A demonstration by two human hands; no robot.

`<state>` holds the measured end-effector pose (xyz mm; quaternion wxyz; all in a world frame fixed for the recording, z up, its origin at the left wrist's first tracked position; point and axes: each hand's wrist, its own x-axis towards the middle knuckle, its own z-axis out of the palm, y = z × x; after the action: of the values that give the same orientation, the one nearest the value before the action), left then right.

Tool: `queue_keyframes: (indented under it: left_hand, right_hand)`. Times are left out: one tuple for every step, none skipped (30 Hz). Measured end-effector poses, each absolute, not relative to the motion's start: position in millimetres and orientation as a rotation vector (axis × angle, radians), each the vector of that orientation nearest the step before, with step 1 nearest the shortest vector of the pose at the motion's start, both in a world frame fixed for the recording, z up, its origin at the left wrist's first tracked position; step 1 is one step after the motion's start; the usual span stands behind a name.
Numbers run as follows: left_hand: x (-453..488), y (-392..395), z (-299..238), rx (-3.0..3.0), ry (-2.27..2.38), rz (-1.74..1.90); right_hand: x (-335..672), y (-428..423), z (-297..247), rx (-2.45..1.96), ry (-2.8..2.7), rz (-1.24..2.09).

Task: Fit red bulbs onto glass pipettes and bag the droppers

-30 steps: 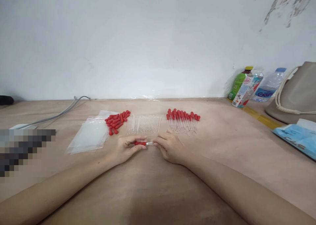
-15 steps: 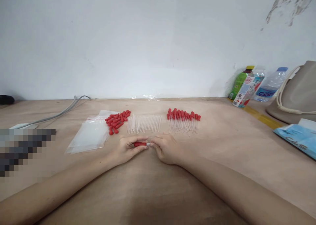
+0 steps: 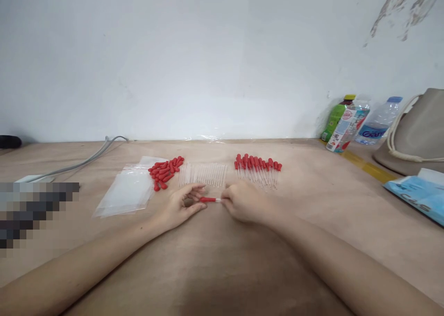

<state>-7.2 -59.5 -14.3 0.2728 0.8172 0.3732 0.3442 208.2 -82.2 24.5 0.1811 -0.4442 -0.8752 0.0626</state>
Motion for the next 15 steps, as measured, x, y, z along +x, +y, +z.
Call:
queue_keyframes:
  left_hand:
    - [-7.2,-59.5,-13.4,2.227,1.037,0.931]
    - [-7.0,-59.6,-12.1,2.26,1.063,0.929]
    - [-6.7,-59.9,-10.6,2.298,1.079,0.914]
    - [-6.2,-60.3,-9.1,2.343,1.082,0.886]
    - [-5.7,-60.7,-7.6,2.387,1.077,0.856]
    - [-5.3,-61.1,-6.3,2.424,1.067,0.828]
    - [-5.0,-61.3,-5.4,2.449,1.058,0.804]
    - [-4.9,-61.5,-4.8,2.463,1.052,0.782]
    - [-4.9,-61.6,-4.5,2.467,1.051,0.769]
    - [-5.1,-61.6,-4.4,2.468,1.051,0.765]
    - [-5.3,-61.6,-4.4,2.466,1.052,0.761]
    - [-5.5,-61.6,-4.4,2.464,1.051,0.758]
    - [-5.7,-61.6,-4.4,2.462,1.051,0.753]
    - [-5.8,-61.7,-4.2,2.46,1.053,0.746]
    - [-5.8,-61.8,-3.9,2.459,1.057,0.74]
  right_hand:
    - [214.4,-78.1,27.6,-1.325,-2.426,0.221]
    - [220.5,-73.1,30.1,-1.401,-2.36,0.257]
    - [225.8,-67.2,32.1,-1.485,-2.275,0.276]
    - [229.7,-60.7,33.4,-1.568,-2.183,0.276]
    - [231.9,-54.0,34.0,-1.645,-2.097,0.266]
    - [232.2,-47.1,33.9,-1.728,-2.028,0.237]
    - [230.6,-40.2,33.0,-1.808,-1.978,0.199]
    - [227.3,-33.5,31.4,-1.884,-1.947,0.157]
    - [223.0,-27.1,29.2,-1.953,-1.928,0.114]
    - [218.0,-21.2,26.6,-2.005,-1.912,0.081]
    - [213.0,-15.8,23.8,-2.044,-1.896,0.055]
    - [208.5,-11.0,21.1,-2.072,-1.88,0.036]
    - [204.9,-7.1,18.6,-2.094,-1.865,0.021]
    - [202.4,-4.0,16.5,-2.119,-1.851,0.006]
    - [201.0,-1.8,14.9,-2.143,-1.841,-0.006]
